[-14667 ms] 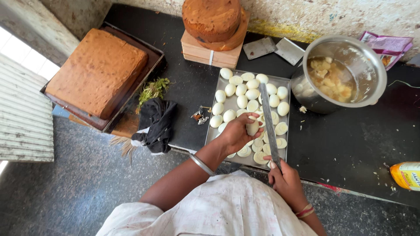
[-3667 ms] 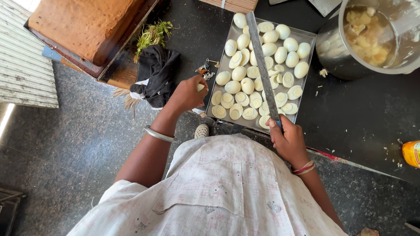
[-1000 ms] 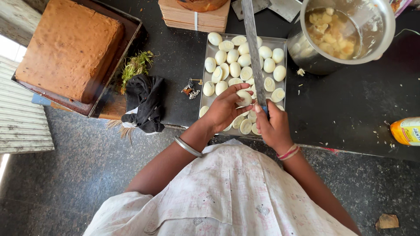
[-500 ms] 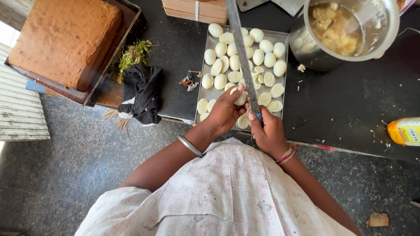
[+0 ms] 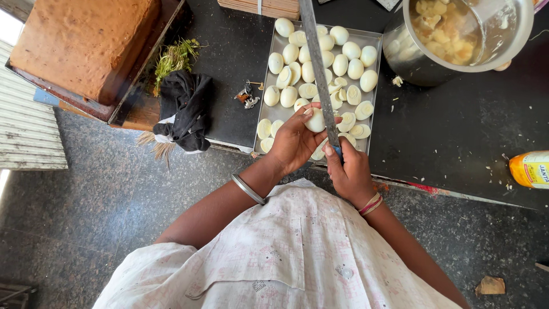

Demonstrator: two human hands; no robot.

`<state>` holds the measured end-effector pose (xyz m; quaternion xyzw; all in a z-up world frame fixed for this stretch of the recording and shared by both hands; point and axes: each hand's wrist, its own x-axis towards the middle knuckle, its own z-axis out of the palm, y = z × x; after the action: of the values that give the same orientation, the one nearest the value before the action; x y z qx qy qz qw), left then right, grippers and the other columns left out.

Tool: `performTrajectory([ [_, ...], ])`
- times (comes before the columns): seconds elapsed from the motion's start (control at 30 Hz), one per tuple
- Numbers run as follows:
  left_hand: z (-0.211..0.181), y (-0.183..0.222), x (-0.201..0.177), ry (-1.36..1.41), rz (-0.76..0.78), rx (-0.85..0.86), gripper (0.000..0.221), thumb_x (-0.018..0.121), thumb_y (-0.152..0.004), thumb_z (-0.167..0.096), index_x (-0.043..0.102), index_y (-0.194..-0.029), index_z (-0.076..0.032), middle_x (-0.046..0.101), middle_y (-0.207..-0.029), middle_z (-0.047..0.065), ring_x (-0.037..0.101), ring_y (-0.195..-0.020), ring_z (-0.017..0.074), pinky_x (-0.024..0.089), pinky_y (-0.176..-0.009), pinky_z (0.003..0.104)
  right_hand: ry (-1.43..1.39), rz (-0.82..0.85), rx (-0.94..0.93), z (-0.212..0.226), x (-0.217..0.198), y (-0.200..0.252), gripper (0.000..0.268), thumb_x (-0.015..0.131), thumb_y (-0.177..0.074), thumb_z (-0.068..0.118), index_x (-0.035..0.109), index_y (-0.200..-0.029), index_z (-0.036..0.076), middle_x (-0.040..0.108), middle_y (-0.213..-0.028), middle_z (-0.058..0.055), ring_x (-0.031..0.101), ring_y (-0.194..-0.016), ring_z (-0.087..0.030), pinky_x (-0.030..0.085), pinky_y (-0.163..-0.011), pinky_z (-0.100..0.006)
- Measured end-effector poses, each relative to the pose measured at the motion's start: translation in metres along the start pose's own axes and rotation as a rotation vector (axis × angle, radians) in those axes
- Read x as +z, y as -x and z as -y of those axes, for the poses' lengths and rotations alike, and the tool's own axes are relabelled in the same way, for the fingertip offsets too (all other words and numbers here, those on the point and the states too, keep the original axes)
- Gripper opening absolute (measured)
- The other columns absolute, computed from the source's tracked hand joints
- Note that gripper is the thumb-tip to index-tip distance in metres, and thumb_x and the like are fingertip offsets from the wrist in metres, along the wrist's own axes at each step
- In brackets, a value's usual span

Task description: The person cuts boiled eggs in half using a long knife, placing the halves back onto a metal tray.

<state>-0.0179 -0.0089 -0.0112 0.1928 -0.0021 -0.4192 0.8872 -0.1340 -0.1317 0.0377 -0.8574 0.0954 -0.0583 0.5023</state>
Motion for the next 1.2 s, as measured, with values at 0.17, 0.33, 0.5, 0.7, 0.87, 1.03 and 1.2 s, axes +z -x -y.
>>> performTrajectory([
  [0.17,0.005,0.000,0.002,0.001,0.010,-0.001,0.028,0.041,-0.109,-0.018,0.042,-0.134,-0.005,0.057,-0.131,0.022,0.057,-0.133,0.0376,0.048,-0.114,0.047,0.039,-0.023,-0.028,-0.001,-0.002,-0.002,0.029,0.054,-0.107,0.029,0.060,-0.099,0.002,0.060,-0.058,-0.004,0.065,-0.051,-0.013,0.048,-0.050,-0.031],
  [0.33,0.006,0.001,-0.001,0.038,0.083,-0.025,0.033,0.040,-0.107,-0.013,0.041,-0.138,-0.004,0.058,-0.131,0.027,0.058,-0.130,0.0371,0.050,-0.107,0.046,0.026,-0.026,-0.023,-0.001,-0.004,-0.001,0.029,0.053,-0.107,0.030,0.062,-0.103,0.002,0.062,-0.059,-0.004,0.066,-0.053,-0.015,0.050,-0.050,-0.030],
  [0.5,0.008,-0.005,0.004,-0.008,0.033,-0.035,0.036,0.039,-0.106,-0.011,0.040,-0.141,-0.001,0.057,-0.132,0.025,0.059,-0.130,0.0367,0.050,-0.110,0.046,0.035,-0.028,-0.034,-0.004,-0.010,0.000,0.030,0.053,-0.107,0.030,0.063,-0.103,0.002,0.062,-0.059,-0.005,0.066,-0.052,-0.016,0.049,-0.050,-0.031],
  [0.7,0.014,-0.009,0.005,-0.030,0.025,-0.043,0.041,0.040,-0.104,-0.009,0.038,-0.144,0.000,0.058,-0.133,0.024,0.060,-0.127,0.0341,0.052,-0.110,0.044,0.073,-0.023,-0.031,-0.011,-0.015,0.004,0.029,0.054,-0.107,0.028,0.061,-0.099,0.002,0.061,-0.058,-0.006,0.067,-0.052,-0.018,0.048,-0.050,-0.033],
  [0.87,0.005,-0.019,0.009,-0.107,-0.021,0.021,0.040,0.038,-0.107,-0.013,0.038,-0.145,0.000,0.058,-0.137,0.020,0.061,-0.124,0.0315,0.052,-0.103,0.038,0.075,0.016,-0.053,-0.021,-0.021,0.009,0.029,0.054,-0.106,0.028,0.059,-0.097,0.001,0.061,-0.058,-0.006,0.067,-0.051,-0.020,0.049,-0.050,-0.034],
  [1.03,-0.018,-0.031,0.022,-0.110,0.033,0.125,0.041,0.040,-0.107,-0.015,0.039,-0.145,0.000,0.059,-0.134,0.020,0.063,-0.123,0.0318,0.054,-0.101,0.036,0.121,0.018,-0.091,-0.026,-0.029,0.014,0.030,0.058,-0.105,0.027,0.057,-0.097,-0.001,0.059,-0.059,-0.010,0.066,-0.052,-0.025,0.046,-0.050,-0.036],
  [1.2,-0.023,-0.032,0.034,-0.121,0.083,0.214,0.041,0.045,-0.107,-0.014,0.040,-0.146,-0.003,0.059,-0.133,0.017,0.063,-0.122,0.0293,0.053,-0.106,0.036,0.131,0.058,-0.070,-0.032,-0.039,0.016,0.028,0.058,-0.103,0.026,0.061,-0.098,-0.002,0.059,-0.057,-0.012,0.065,-0.049,-0.027,0.045,-0.048,-0.038],
])
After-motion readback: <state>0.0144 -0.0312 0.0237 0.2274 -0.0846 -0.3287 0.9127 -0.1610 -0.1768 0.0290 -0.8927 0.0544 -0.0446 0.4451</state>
